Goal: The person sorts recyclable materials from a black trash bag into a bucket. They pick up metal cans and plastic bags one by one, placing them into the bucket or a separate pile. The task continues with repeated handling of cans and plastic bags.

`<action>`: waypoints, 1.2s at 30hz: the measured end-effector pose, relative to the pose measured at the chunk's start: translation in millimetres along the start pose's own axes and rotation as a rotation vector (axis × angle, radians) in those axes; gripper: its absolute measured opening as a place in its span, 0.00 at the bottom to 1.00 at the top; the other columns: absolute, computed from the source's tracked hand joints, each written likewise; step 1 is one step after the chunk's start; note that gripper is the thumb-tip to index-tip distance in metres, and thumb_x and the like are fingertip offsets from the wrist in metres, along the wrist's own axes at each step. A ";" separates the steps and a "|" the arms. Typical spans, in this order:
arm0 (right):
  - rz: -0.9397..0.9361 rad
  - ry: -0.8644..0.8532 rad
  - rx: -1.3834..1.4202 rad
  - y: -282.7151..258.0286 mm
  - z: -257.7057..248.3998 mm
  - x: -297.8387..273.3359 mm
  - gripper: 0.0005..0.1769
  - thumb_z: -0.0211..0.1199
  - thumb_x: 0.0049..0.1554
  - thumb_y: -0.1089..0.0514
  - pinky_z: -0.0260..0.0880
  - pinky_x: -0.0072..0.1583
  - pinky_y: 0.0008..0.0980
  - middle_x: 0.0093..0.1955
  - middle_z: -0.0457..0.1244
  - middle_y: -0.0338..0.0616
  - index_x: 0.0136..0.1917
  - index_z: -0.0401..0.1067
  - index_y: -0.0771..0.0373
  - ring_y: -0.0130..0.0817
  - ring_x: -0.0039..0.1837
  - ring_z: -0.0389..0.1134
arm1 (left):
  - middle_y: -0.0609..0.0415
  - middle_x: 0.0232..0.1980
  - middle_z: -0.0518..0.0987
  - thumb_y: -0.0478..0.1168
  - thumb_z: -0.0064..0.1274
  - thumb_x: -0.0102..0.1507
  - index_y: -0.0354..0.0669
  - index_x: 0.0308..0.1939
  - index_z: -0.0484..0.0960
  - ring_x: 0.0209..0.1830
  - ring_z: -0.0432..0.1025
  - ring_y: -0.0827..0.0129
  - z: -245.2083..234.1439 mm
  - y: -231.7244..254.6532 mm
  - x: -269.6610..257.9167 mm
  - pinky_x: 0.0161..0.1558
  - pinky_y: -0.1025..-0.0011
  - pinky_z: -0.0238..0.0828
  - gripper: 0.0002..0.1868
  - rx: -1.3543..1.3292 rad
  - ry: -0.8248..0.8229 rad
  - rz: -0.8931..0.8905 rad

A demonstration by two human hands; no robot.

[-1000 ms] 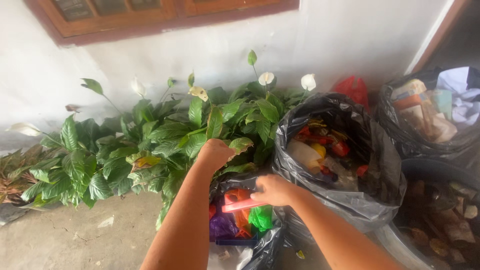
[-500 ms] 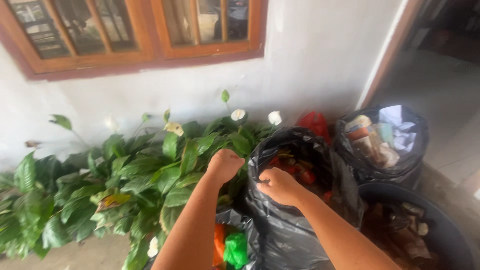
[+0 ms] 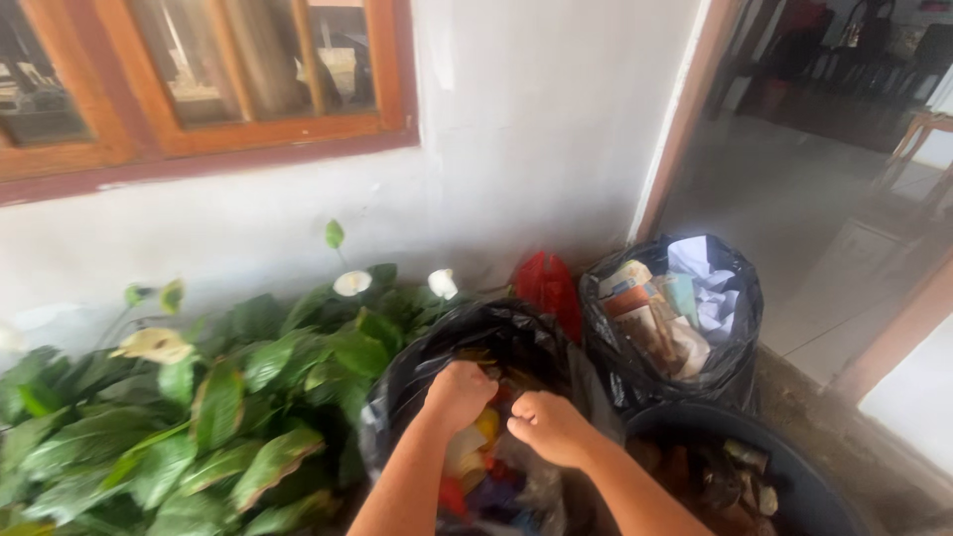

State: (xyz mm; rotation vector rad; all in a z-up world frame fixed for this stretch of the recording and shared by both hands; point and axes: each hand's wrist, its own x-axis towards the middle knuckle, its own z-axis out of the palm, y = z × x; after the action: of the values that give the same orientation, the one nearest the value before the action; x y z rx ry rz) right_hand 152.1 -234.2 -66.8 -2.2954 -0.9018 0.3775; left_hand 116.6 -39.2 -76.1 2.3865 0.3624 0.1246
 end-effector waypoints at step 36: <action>0.465 -0.311 0.233 346.5 228.9 76.9 0.26 0.64 0.56 0.55 0.66 0.69 0.38 0.66 0.66 0.54 0.67 0.69 0.63 0.48 0.69 0.67 | 0.35 0.58 0.73 0.39 0.74 0.42 0.42 0.69 0.68 0.60 0.65 0.40 301.9 -135.6 87.1 0.60 0.55 0.64 0.52 0.255 -0.067 -0.422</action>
State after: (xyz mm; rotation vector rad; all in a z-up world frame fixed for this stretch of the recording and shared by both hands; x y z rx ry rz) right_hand 276.2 -272.0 -468.7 -2.2435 -0.4197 1.0062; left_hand 226.3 -111.0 -392.2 2.4928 0.8837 -0.2069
